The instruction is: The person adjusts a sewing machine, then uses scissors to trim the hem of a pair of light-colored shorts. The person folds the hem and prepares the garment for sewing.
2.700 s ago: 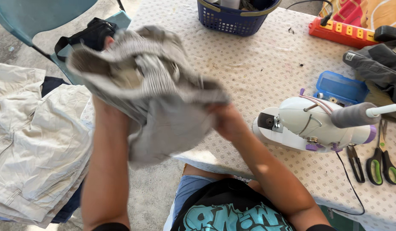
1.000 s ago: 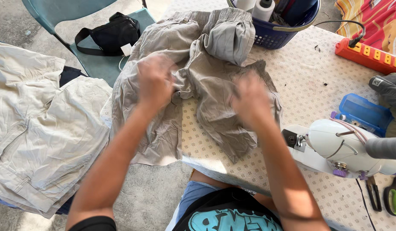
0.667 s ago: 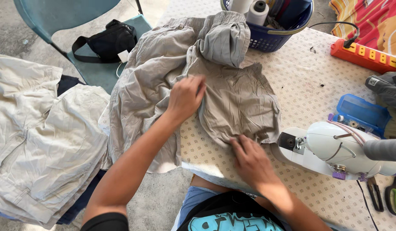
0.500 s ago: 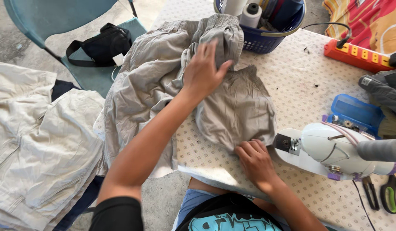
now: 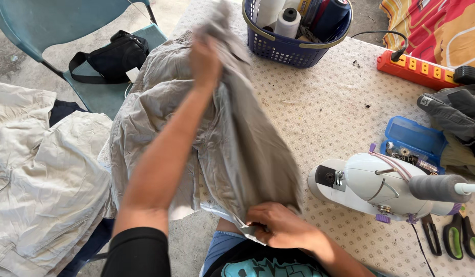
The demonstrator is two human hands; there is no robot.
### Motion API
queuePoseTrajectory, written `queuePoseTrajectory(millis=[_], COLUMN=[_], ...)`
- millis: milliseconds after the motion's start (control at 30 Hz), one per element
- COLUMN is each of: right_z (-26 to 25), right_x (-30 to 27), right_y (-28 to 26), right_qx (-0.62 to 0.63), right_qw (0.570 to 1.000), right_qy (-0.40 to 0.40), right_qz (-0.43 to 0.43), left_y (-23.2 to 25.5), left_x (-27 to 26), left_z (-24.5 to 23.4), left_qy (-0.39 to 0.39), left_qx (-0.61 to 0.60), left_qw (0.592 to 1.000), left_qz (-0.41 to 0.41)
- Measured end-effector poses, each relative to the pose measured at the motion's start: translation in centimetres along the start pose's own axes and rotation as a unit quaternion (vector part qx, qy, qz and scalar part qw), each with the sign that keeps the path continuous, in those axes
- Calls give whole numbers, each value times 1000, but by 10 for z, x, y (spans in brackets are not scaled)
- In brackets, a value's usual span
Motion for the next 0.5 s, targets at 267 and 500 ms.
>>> queuePoseTrajectory(millis=[267,500], right_z=[-9,9], right_x=[-7,-18], right_y=[-38,-11], right_qx=[-232,-143], right_qw=[950,987], right_qy=[148,-15], right_qz=[-146,76], left_y=[37,69], left_x=[70,-3], left_z=[-43,-13], left_qy=[-63,-214], left_qx=[13,46], left_qw=[997,967], left_qz=[44,128])
Point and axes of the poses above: each hand's wrist, its own x-axis towards the middle knuckle, its own z-axis out of the palm, y = z × x, the point moved 2 cm from there along x, towards the middle knuckle, and after that the axes turned 3 degrees about x, right-handed, at the moved point
